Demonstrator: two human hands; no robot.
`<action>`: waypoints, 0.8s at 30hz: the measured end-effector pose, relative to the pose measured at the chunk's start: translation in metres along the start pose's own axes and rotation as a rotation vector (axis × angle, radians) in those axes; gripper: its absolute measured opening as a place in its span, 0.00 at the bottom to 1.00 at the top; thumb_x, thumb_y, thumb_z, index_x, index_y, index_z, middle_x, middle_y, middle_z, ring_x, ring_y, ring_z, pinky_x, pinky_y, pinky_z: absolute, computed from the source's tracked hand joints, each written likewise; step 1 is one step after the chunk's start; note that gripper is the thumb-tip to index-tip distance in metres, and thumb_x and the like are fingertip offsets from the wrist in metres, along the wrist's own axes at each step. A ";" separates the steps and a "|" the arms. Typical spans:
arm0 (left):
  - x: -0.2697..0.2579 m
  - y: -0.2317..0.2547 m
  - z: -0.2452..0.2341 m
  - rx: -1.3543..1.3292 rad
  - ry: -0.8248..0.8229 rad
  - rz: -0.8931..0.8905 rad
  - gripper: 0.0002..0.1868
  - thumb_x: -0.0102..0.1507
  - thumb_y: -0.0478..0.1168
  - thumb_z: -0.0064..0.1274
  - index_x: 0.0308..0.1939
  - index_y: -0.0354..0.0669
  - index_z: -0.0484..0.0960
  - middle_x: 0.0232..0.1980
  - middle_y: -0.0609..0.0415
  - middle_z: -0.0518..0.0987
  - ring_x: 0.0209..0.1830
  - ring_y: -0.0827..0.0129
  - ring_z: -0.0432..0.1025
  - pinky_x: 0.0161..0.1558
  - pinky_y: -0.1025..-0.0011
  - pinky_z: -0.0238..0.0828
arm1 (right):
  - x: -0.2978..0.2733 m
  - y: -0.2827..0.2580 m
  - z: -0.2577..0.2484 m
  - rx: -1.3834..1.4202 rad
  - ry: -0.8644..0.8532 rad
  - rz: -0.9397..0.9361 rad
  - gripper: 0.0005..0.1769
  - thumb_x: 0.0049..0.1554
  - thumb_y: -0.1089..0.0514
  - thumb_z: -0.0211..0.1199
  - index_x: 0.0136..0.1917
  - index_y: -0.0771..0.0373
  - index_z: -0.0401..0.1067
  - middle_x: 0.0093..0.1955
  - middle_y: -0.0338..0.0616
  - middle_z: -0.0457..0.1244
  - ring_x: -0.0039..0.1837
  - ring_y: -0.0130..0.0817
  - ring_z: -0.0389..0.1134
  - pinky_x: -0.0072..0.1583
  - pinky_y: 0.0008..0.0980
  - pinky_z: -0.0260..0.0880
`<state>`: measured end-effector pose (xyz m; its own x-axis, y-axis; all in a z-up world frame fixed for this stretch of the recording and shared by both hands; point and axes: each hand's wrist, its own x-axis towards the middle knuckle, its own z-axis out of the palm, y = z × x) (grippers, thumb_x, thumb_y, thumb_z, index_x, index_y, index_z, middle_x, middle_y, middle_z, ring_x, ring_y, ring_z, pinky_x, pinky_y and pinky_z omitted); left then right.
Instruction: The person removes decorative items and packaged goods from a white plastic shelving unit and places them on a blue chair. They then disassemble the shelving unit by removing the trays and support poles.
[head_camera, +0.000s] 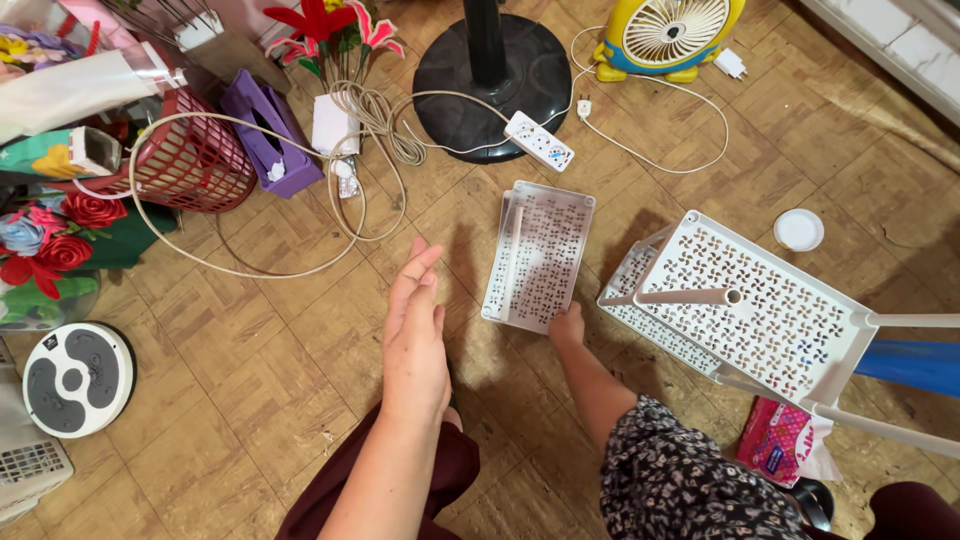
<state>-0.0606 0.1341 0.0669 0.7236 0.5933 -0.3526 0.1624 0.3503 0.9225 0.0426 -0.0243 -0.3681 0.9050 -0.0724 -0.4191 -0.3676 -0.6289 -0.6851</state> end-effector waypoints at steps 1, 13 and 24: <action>0.000 0.001 0.001 -0.008 -0.005 0.003 0.23 0.69 0.48 0.37 0.67 0.52 0.71 0.86 0.65 0.50 0.85 0.64 0.40 0.75 0.54 0.35 | 0.002 -0.003 0.002 0.007 -0.001 0.040 0.14 0.62 0.58 0.53 0.61 0.61 0.65 0.55 0.61 0.68 0.58 0.60 0.69 0.59 0.52 0.69; 0.001 0.000 -0.002 -0.007 -0.003 -0.011 0.22 0.69 0.49 0.37 0.66 0.54 0.73 0.85 0.66 0.50 0.85 0.65 0.39 0.75 0.55 0.34 | 0.008 0.009 -0.042 -0.095 -0.041 0.054 0.15 0.66 0.55 0.49 0.63 0.58 0.67 0.53 0.61 0.68 0.57 0.63 0.68 0.57 0.57 0.68; -0.004 -0.007 0.003 -0.053 -0.050 0.013 0.20 0.70 0.49 0.38 0.63 0.53 0.75 0.85 0.61 0.51 0.85 0.61 0.42 0.75 0.52 0.38 | 0.001 0.008 -0.044 -0.284 0.018 0.042 0.31 0.56 0.58 0.56 0.73 0.59 0.63 0.74 0.55 0.53 0.71 0.58 0.56 0.66 0.48 0.61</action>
<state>-0.0627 0.1270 0.0625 0.7585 0.5612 -0.3313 0.1180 0.3817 0.9167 0.0503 -0.0632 -0.3482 0.8949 -0.1149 -0.4312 -0.3322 -0.8167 -0.4718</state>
